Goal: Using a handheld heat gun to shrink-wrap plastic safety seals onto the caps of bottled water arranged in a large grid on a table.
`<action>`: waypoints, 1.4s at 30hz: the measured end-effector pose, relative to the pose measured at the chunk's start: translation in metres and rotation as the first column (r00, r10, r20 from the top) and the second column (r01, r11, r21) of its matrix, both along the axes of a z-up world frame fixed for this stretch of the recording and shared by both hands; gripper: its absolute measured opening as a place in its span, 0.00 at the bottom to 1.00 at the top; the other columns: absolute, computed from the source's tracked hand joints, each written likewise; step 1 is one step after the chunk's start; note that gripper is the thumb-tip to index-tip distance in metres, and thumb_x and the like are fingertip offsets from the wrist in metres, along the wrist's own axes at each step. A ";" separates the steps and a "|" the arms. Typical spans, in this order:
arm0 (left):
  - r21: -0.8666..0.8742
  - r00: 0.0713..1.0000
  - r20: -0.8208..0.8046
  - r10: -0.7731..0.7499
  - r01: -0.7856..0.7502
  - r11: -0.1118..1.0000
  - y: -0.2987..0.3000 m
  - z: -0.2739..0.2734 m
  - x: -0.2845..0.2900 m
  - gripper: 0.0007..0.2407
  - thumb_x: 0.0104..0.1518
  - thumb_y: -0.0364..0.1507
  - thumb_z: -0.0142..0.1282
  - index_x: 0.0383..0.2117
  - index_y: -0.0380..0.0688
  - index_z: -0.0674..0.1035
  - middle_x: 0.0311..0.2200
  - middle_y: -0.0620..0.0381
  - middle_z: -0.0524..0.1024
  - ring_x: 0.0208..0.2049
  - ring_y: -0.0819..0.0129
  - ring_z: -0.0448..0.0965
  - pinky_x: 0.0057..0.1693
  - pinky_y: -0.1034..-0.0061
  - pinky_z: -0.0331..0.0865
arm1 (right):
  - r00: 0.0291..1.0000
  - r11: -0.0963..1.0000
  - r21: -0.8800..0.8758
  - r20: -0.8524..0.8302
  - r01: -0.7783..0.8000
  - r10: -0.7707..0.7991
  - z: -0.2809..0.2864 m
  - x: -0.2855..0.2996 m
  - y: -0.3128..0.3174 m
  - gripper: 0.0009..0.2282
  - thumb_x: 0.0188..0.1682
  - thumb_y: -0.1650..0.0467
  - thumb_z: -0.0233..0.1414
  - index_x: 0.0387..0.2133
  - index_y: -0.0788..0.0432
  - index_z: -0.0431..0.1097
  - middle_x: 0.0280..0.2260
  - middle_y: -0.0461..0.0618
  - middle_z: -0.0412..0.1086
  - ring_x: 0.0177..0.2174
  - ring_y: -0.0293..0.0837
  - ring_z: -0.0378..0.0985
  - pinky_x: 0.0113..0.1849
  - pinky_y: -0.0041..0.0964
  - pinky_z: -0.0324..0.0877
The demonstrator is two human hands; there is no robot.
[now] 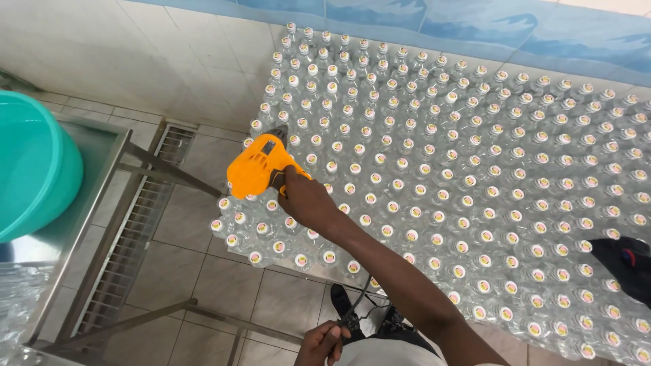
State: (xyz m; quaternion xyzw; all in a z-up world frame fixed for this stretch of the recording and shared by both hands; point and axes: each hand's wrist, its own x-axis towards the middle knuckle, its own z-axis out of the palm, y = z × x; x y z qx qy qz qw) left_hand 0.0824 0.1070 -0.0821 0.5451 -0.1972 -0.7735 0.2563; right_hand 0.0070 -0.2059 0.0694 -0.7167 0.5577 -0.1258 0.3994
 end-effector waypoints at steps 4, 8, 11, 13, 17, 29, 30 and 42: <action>0.018 0.997 -0.037 -0.075 0.075 0.997 -0.015 0.015 -0.003 0.18 0.67 0.41 0.58 0.41 0.35 0.88 0.17 0.52 0.73 0.18 0.70 0.65 0.33 0.77 0.60 | 0.997 0.999 -0.049 -0.068 0.020 -0.023 0.002 -0.023 0.014 0.10 0.58 0.69 0.51 0.49 0.56 0.62 0.37 0.54 0.75 0.24 0.52 0.78 0.24 0.49 0.70; 0.021 0.972 -0.054 -0.227 0.229 0.973 -0.025 0.019 -0.015 0.19 0.67 0.43 0.57 0.42 0.37 0.87 0.18 0.53 0.73 0.18 0.72 0.64 0.33 0.79 0.59 | 0.987 0.993 -0.078 -0.126 0.089 -0.098 -0.003 -0.077 0.032 0.08 0.57 0.69 0.51 0.47 0.56 0.61 0.36 0.51 0.74 0.22 0.50 0.75 0.22 0.47 0.64; 0.059 0.947 -0.115 -0.301 0.309 0.949 -0.028 0.009 -0.028 0.19 0.68 0.43 0.56 0.44 0.37 0.87 0.19 0.53 0.73 0.18 0.70 0.64 0.34 0.77 0.59 | 0.973 0.985 -0.018 -0.151 0.174 -0.175 0.009 -0.119 0.048 0.06 0.58 0.69 0.48 0.44 0.55 0.61 0.33 0.50 0.71 0.20 0.51 0.71 0.23 0.48 0.62; 0.034 0.925 -0.137 -0.355 0.362 0.931 -0.029 0.000 -0.038 0.19 0.69 0.43 0.56 0.45 0.37 0.87 0.20 0.53 0.73 0.19 0.70 0.64 0.34 0.76 0.61 | 0.964 0.977 -0.026 -0.159 0.212 -0.213 0.007 -0.147 0.060 0.07 0.58 0.69 0.48 0.46 0.55 0.61 0.32 0.51 0.72 0.20 0.51 0.71 0.23 0.48 0.62; 0.046 0.878 -0.142 -0.457 0.467 0.883 -0.030 0.003 -0.066 0.19 0.68 0.43 0.57 0.45 0.37 0.88 0.19 0.53 0.74 0.17 0.72 0.67 0.31 0.79 0.62 | 0.935 0.947 0.011 -0.160 0.322 -0.316 0.018 -0.199 0.088 0.09 0.57 0.70 0.49 0.48 0.55 0.62 0.34 0.52 0.72 0.20 0.54 0.74 0.24 0.50 0.64; -0.081 0.696 -0.108 -0.710 0.705 0.704 -0.019 0.070 -0.174 0.18 0.75 0.42 0.49 0.46 0.42 0.86 0.20 0.60 0.71 0.17 0.79 0.60 0.30 0.82 0.55 | 0.819 0.825 0.098 -0.226 0.557 -0.527 0.047 -0.368 0.183 0.24 0.57 0.65 0.51 0.67 0.53 0.57 0.53 0.52 0.80 0.41 0.56 0.88 0.38 0.55 0.81; -0.078 0.704 -0.104 -0.702 0.698 0.712 -0.017 0.075 -0.184 0.18 0.75 0.42 0.49 0.46 0.42 0.86 0.20 0.60 0.71 0.17 0.79 0.60 0.30 0.82 0.55 | 0.826 0.831 0.099 -0.221 0.547 -0.518 0.043 -0.388 0.193 0.24 0.57 0.65 0.51 0.67 0.53 0.57 0.53 0.52 0.80 0.41 0.56 0.88 0.38 0.55 0.81; -0.324 0.465 -0.021 -0.885 0.834 0.446 -0.015 0.122 -0.274 0.14 0.80 0.34 0.45 0.44 0.46 0.86 0.22 0.64 0.75 0.20 0.78 0.65 0.37 0.80 0.65 | -0.052 0.100 0.300 0.461 0.949 -0.886 0.053 -0.592 0.358 0.12 0.55 0.74 0.56 0.50 0.57 0.66 0.22 0.52 0.58 0.17 0.43 0.63 0.23 0.39 0.65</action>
